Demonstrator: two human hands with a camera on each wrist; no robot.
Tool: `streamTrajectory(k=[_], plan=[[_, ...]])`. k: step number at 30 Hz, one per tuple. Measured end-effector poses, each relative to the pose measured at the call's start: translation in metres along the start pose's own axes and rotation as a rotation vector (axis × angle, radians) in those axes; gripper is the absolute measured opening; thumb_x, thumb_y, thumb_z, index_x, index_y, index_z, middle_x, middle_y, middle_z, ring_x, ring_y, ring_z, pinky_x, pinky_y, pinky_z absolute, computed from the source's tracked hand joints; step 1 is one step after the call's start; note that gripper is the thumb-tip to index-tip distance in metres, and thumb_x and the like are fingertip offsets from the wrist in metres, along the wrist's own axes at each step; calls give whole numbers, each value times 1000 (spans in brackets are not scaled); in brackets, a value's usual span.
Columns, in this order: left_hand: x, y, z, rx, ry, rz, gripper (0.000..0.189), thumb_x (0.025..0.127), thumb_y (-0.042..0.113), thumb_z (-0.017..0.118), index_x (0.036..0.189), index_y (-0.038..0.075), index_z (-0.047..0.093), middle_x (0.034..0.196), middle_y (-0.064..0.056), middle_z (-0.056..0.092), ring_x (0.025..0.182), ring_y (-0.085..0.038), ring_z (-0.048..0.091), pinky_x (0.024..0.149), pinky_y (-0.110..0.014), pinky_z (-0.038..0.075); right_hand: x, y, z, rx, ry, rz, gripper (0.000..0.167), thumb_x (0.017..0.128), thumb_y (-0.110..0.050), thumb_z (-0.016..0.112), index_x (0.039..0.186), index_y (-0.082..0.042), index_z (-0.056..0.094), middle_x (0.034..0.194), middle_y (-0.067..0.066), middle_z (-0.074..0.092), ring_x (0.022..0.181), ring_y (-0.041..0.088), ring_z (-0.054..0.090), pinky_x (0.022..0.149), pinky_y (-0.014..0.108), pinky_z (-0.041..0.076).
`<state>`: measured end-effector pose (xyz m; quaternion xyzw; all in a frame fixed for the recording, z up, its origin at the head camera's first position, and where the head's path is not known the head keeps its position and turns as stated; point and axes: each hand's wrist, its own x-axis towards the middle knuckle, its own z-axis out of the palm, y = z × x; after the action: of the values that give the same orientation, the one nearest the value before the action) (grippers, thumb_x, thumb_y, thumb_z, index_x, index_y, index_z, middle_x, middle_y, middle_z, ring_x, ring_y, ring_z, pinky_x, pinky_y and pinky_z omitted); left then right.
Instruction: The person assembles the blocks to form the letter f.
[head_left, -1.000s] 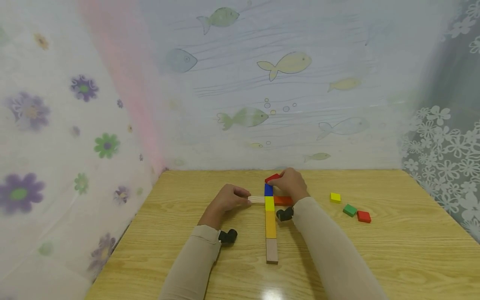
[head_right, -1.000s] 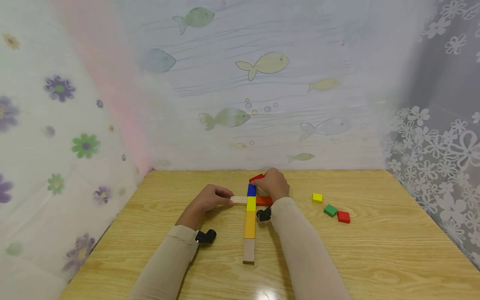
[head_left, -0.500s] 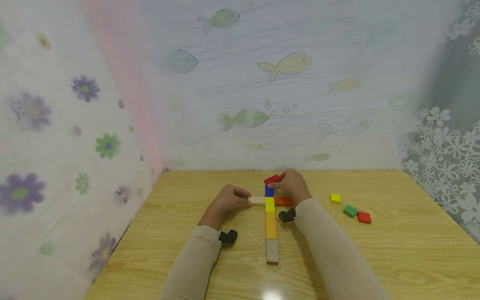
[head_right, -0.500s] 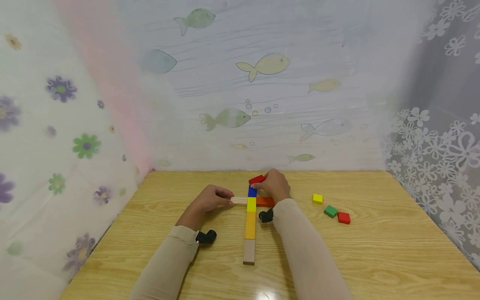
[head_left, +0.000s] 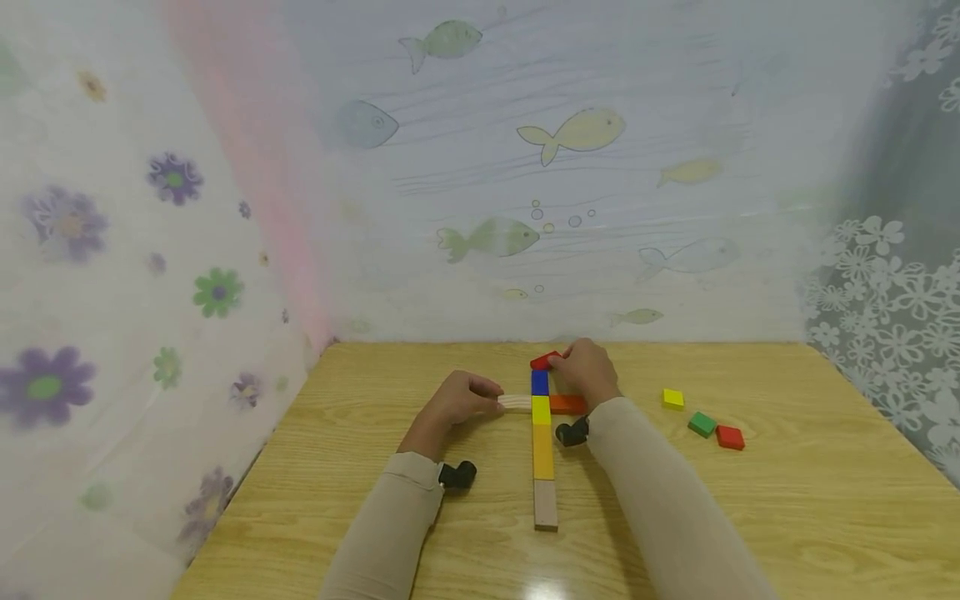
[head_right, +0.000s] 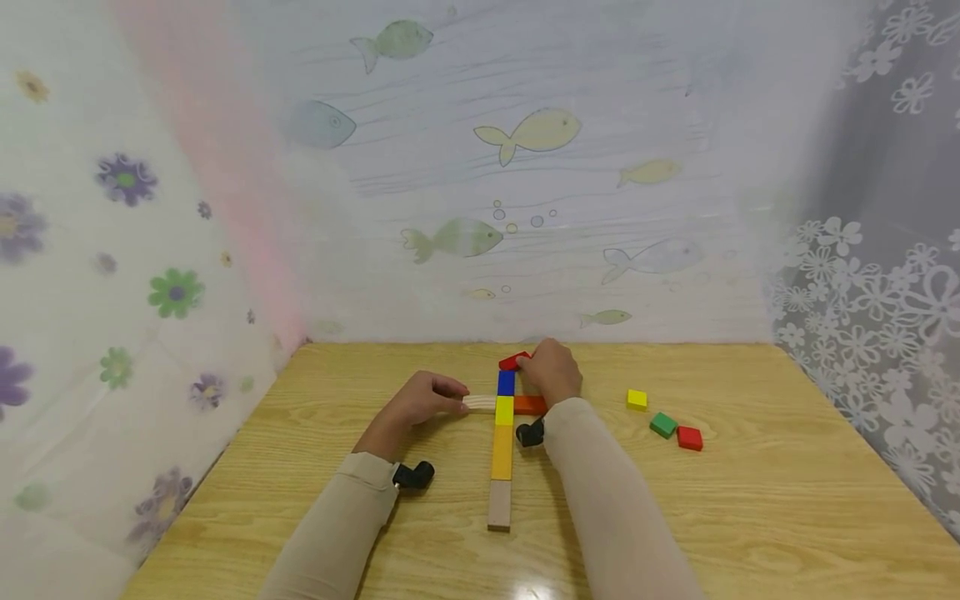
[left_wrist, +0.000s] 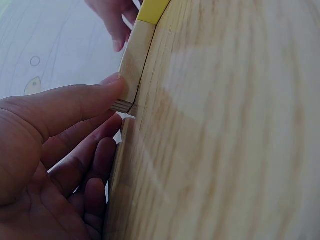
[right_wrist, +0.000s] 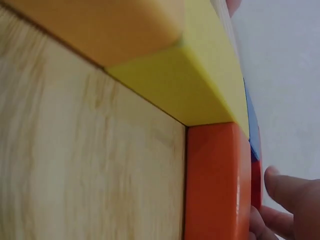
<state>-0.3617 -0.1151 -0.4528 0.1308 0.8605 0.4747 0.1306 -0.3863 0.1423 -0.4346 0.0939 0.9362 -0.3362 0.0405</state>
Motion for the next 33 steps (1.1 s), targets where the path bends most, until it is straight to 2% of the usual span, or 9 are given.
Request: streamTrajectory(k=[5, 11, 19, 26, 30, 33], plan=[[3, 0, 4, -11, -3, 1, 26, 84, 20, 87, 109, 15, 82, 114, -2, 75, 110, -21, 64, 103, -44, 53, -2, 2, -1, -20, 30, 7, 31, 97, -35, 71, 96, -5, 73, 83, 7, 64, 65, 24, 56, 55, 29, 40], [4, 2, 5, -9, -5, 5, 26, 84, 21, 87, 109, 16, 82, 114, -2, 75, 110, -21, 64, 103, -44, 53, -2, 6, -4, -28, 45, 6, 32, 95, -32, 70, 73, -8, 70, 64, 0, 48, 56, 21, 49, 50, 28, 34], [4, 4, 6, -9, -8, 8, 27, 84, 20, 87, 109, 14, 82, 115, -2, 75, 111, -22, 64, 103, -44, 53, -3, 6, -7, -29, 40, 49, 35, 96, -35, 70, 74, -8, 68, 64, 0, 47, 59, 21, 50, 52, 28, 36], [0, -1, 2, 4, 22, -22, 25, 83, 19, 87, 107, 14, 82, 113, -2, 75, 109, -22, 63, 102, -44, 53, 0, 7, -1, -26, 26, -3, 39, 96, -36, 70, 69, -9, 66, 61, -2, 44, 57, 20, 48, 50, 29, 34], [1, -2, 1, 0, 11, -11, 25, 84, 20, 86, 108, 15, 82, 112, -1, 75, 108, -21, 63, 102, -44, 53, 0, 14, -7, -44, 33, -29, 36, 98, -38, 67, 80, -8, 69, 69, 2, 54, 63, 23, 54, 54, 31, 39], [2, -1, 2, 0, 10, -3, 26, 84, 20, 86, 109, 15, 82, 113, -1, 75, 108, -21, 64, 102, -44, 53, -5, 22, -17, -48, 39, -61, 35, 99, -40, 65, 101, -6, 72, 93, 8, 69, 81, 27, 63, 66, 35, 49]])
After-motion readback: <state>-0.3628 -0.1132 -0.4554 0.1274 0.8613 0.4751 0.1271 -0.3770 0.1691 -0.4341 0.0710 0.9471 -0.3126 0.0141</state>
